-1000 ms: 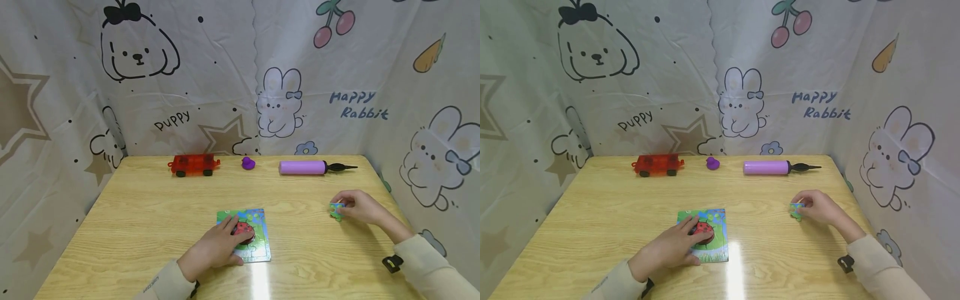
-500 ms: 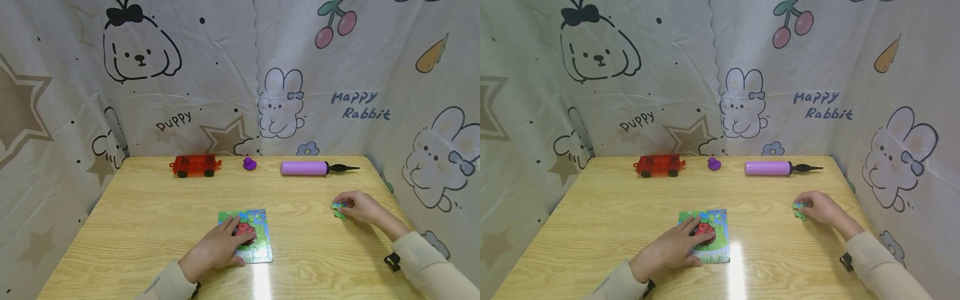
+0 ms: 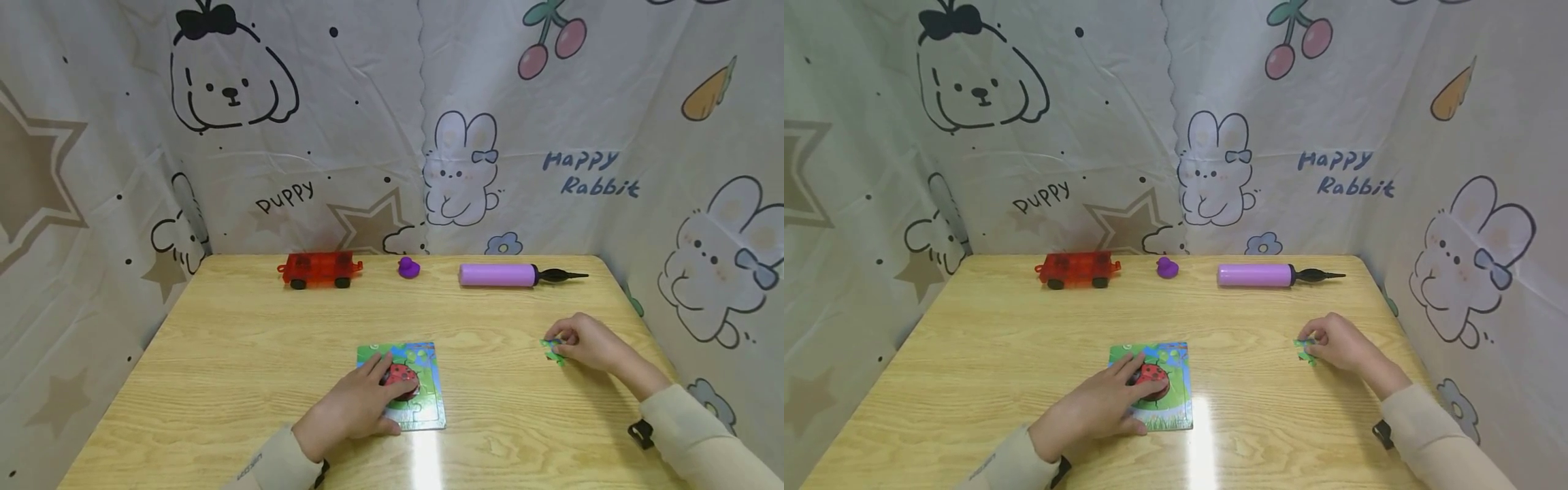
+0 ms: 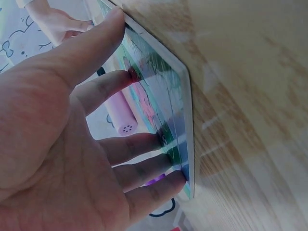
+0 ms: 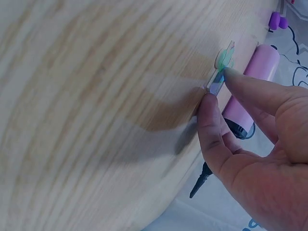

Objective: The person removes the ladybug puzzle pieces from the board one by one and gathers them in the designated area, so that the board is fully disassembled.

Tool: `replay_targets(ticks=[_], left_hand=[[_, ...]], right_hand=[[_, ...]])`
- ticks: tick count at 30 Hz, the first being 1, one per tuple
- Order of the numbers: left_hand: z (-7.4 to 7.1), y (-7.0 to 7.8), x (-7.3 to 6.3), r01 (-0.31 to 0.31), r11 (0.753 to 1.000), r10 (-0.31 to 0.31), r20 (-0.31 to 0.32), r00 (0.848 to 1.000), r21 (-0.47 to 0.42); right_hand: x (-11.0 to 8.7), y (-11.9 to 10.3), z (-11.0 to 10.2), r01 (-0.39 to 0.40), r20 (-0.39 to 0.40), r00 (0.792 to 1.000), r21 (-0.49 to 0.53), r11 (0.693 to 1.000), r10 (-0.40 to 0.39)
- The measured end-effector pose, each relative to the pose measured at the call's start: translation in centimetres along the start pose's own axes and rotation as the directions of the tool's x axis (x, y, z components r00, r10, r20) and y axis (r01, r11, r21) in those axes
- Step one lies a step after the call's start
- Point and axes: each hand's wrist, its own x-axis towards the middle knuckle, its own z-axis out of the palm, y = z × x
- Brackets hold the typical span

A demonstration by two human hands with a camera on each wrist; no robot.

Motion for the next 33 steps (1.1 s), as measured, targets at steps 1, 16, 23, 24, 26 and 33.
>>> replay_targets(ticks=[1, 16, 23, 24, 26, 33], left_hand=[[0.0, 0.0, 0.0, 0.001, 1.000, -0.001, 0.000, 1.000, 0.005], [0.0, -0.3, -0.6, -0.059, 0.997, 0.063, -0.078, 0.995, 0.045], [0.1, 0.0, -1.0, -0.064, 0.996, 0.069, -0.086, 0.994, 0.067], [0.1, 0.0, -1.0, -0.064, 0.996, 0.070, -0.092, 0.993, 0.070], [0.2, 0.0, -1.1, -0.065, 0.995, 0.072, -0.102, 0.992, 0.071], [0.5, -0.1, -1.3, -0.084, 0.990, 0.097, -0.114, 0.989, 0.112]], right_hand=[[0.0, 0.0, 0.0, -0.004, -0.001, 1.000, -0.004, 1.000, 0.004], [2.0, -2.9, 0.5, 0.024, -0.055, 0.998, -0.095, 0.995, -0.029], [3.8, -7.3, 2.6, 0.103, -0.108, 0.988, -0.065, 0.993, -0.109], [4.1, -7.9, 2.8, 0.113, -0.105, 0.987, -0.059, 0.992, -0.119], [4.5, -8.9, 3.2, 0.127, -0.090, 0.987, -0.045, 0.991, -0.130], [5.7, -11.7, 4.5, 0.160, -0.045, 0.986, 0.000, 0.987, -0.160]])
